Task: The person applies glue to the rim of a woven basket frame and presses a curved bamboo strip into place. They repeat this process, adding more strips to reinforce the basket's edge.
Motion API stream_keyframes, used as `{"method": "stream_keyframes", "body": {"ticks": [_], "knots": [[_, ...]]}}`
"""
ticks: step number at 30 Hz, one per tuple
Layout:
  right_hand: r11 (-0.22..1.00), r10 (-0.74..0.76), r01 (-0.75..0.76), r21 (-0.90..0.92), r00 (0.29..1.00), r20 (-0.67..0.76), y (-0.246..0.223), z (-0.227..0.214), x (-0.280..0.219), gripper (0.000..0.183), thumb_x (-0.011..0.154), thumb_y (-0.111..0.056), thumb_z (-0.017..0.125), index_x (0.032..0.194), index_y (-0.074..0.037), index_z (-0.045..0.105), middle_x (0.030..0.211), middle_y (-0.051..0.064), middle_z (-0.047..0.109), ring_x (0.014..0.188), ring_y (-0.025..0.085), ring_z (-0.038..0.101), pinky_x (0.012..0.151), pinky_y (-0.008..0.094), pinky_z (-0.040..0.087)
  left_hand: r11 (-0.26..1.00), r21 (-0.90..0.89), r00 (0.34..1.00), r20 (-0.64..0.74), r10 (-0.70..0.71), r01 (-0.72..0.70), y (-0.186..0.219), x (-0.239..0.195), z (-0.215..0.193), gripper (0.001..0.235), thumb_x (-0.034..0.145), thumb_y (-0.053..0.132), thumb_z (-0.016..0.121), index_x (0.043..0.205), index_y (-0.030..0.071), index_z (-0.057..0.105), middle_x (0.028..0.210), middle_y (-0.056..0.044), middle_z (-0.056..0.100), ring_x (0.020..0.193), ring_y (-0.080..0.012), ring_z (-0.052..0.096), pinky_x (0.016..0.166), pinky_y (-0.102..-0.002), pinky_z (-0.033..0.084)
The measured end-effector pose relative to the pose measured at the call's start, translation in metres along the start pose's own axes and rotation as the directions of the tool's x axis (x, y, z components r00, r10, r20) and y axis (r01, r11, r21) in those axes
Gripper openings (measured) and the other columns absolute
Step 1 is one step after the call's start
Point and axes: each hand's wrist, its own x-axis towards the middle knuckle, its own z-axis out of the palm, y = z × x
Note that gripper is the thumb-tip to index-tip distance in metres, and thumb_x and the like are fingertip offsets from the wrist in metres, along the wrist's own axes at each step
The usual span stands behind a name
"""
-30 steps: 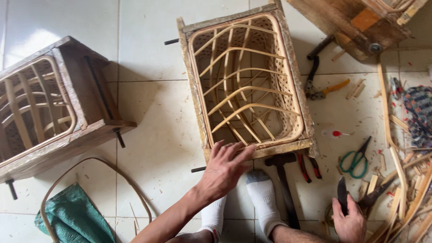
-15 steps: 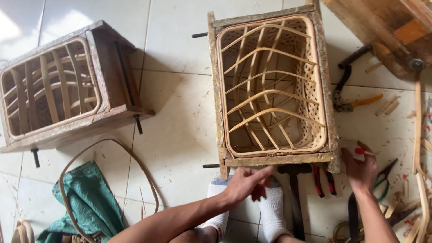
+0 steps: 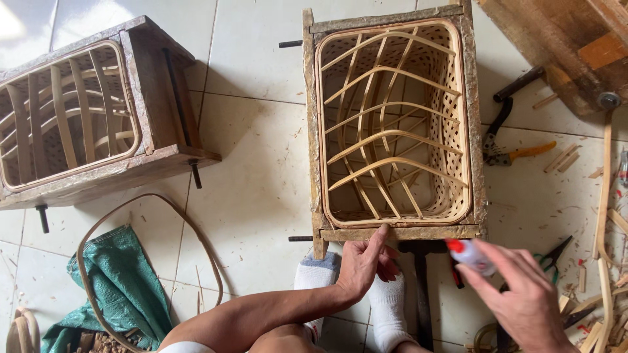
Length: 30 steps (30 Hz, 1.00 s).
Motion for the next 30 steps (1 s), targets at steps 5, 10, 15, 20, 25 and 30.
{"method": "stream_keyframes", "body": {"ticks": [5,10,15,20,25,30], "knots": [[0.996,0.034,-0.026,-0.087,0.995,0.089,-0.046,-0.018,0.038,0.051,0.073,-0.025,0.082,0.120,-0.006,0.072,0.106,0.006,0.073,0.098,0.023,0.067,0.087,0.036,0.056,0.998,-0.050,0.999,-0.036,-0.038,0.036,0.007,-0.003,0.005,0.074,0.100,0.058,0.054,0.079,-0.011,0.069,0.062,-0.020,0.069,0.049,-0.0233,0.066,0.048,-0.034,0.056],[0.985,-0.046,0.064,-0.160,0.993,0.113,-0.057,-0.026,0.053,0.049,0.075,-0.025,0.082,0.120,-0.007,0.072,0.105,0.004,0.072,0.098,0.022,0.064,0.089,0.036,0.055,0.992,-0.062,0.992,-0.053,-0.115,0.112,0.014,-0.004,0.008,0.070,0.099,0.055,0.053,0.076,-0.010,0.067,0.063,-0.022,0.069,0.049,-0.0244,0.066,0.049,-0.036,0.057],[0.976,-0.063,0.092,-0.198,0.987,0.148,-0.064,-0.029,0.060,0.045,0.076,-0.022,0.080,0.118,-0.008,0.072,0.102,0.002,0.071,0.098,0.023,0.063,0.090,0.037,0.053,0.991,-0.017,0.990,-0.036,-0.136,0.135,0.021,-0.008,0.010,0.071,0.102,0.056,0.047,0.075,-0.007,0.065,0.063,-0.022,0.068,0.050,-0.0238,0.066,0.050,-0.036,0.056],[0.963,-0.121,0.157,-0.218,0.978,0.169,-0.064,-0.029,0.062,0.047,0.074,-0.021,0.079,0.118,-0.005,0.071,0.103,0.004,0.071,0.096,0.024,0.062,0.091,0.038,0.053,0.998,0.019,0.998,0.003,-0.062,0.062,0.023,-0.011,0.012,0.077,0.105,0.056,0.041,0.072,-0.009,0.065,0.063,-0.020,0.068,0.052,-0.0233,0.067,0.053,-0.036,0.058],[0.956,-0.118,0.174,-0.238,0.966,0.230,-0.061,-0.031,0.062,0.050,0.072,-0.022,0.080,0.118,-0.003,0.071,0.103,0.005,0.071,0.096,0.022,0.063,0.090,0.036,0.053,0.996,0.069,0.998,0.002,-0.062,0.062,0.021,-0.011,0.012,0.078,0.105,0.058,0.038,0.074,-0.008,0.066,0.062,-0.018,0.069,0.055,-0.0223,0.069,0.057,-0.036,0.059],[0.959,-0.088,0.146,-0.243,0.968,0.236,-0.059,-0.037,0.062,0.049,0.074,-0.028,0.083,0.116,-0.005,0.071,0.103,0.005,0.072,0.096,0.022,0.063,0.090,0.036,0.053,0.995,0.103,1.000,0.009,-0.004,0.003,0.009,-0.007,0.009,0.080,0.105,0.062,0.038,0.081,-0.008,0.070,0.066,-0.016,0.070,0.062,-0.0200,0.070,0.063,-0.034,0.060]]}}
